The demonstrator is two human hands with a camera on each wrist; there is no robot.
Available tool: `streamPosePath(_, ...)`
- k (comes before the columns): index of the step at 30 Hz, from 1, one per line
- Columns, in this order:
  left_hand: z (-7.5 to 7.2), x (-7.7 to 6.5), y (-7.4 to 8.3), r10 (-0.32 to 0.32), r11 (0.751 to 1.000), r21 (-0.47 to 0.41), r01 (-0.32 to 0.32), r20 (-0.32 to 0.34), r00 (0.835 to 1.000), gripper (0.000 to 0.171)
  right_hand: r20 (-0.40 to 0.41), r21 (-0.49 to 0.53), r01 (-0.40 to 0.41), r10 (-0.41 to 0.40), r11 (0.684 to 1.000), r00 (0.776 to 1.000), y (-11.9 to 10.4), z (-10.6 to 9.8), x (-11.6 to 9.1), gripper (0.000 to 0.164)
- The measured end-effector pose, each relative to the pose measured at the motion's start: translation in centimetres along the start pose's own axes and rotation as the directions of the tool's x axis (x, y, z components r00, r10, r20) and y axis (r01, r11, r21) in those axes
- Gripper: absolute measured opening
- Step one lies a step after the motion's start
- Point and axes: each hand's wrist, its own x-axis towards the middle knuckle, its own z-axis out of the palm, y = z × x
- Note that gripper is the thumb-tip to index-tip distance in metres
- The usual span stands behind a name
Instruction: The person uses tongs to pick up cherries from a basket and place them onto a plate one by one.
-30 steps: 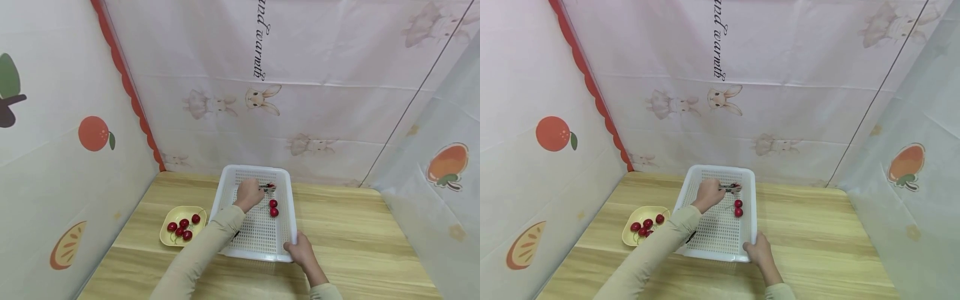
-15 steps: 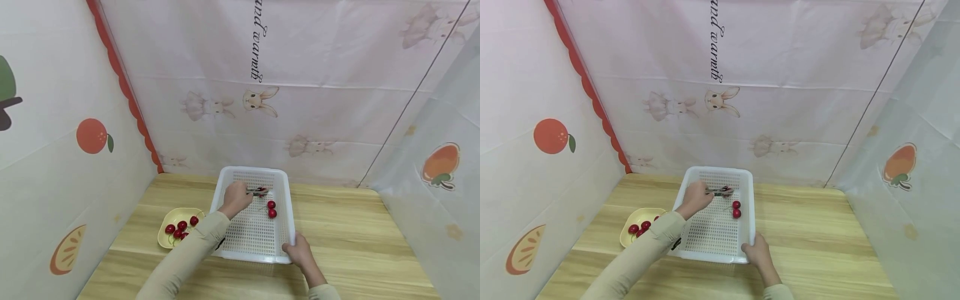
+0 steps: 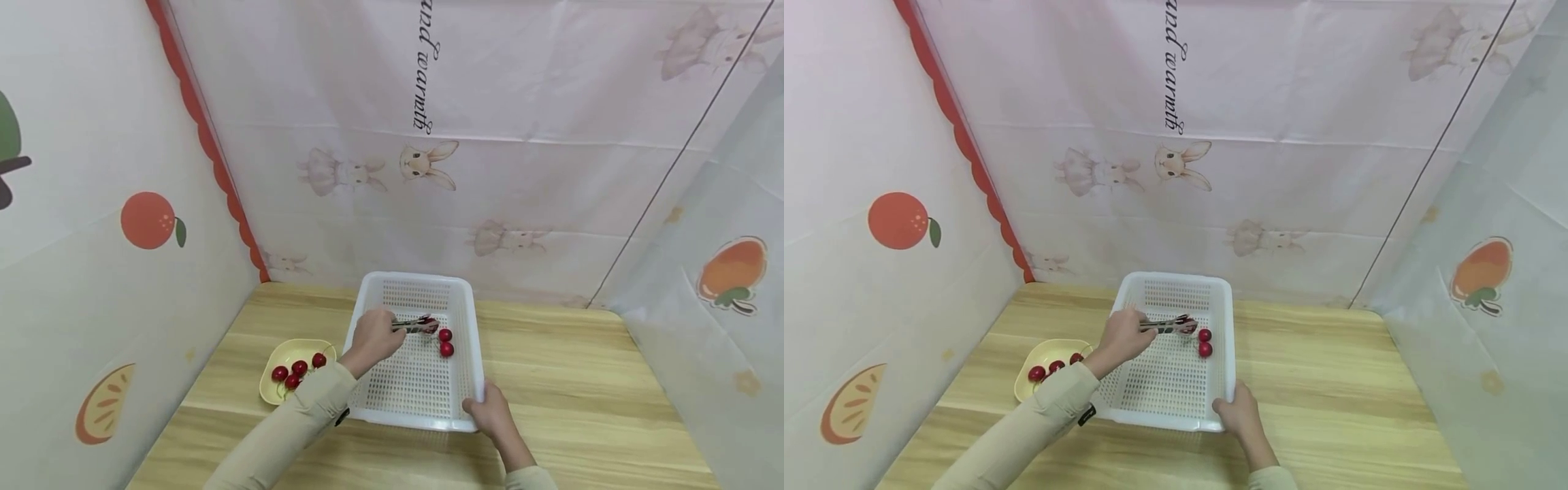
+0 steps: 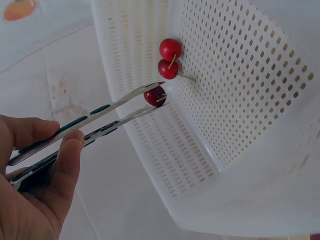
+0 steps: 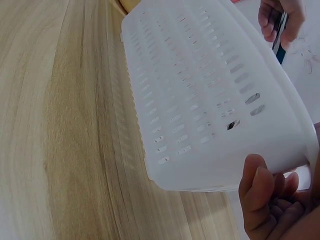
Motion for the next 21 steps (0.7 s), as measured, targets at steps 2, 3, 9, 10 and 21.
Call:
streamPosePath(2,-0.2,-0.4,-0.2,0.002,1.0,0.003,-0.002,-0.008,1.0,0.042,0.001,0.002,-0.011,0.011,1.0,1.0,0.1,0.0,0.1,0.055)
streamPosePath(3,-0.3,-0.6,-0.3,0.002,1.0,0.003,-0.002,-0.01,1.0,0.042,0.003,0.003,-0.017,0.017,1.0,1.0,0.2,0.1,0.1,0.055)
streamPosePath(9,-1.4,-2.1,-1.0,-0.006,1.0,-0.01,0.006,-0.008,1.0,0.033,-0.005,0.001,-0.018,0.018,1.0,1.0,0.4,0.2,0.2,0.055)
streamPosePath(10,-1.6,-2.3,-1.1,-0.01,1.0,-0.02,0.01,-0.007,1.0,0.03,-0.01,-0.002,-0.016,0.016,1.0,1.0,0.4,0.2,0.2,0.055)
streamPosePath(21,-3.8,-4.0,-2.1,-0.03,0.998,-0.06,0.028,-0.027,0.999,0.013,0.001,0.007,-0.013,0.013,1.0,1.0,0.3,0.1,0.1,0.056)
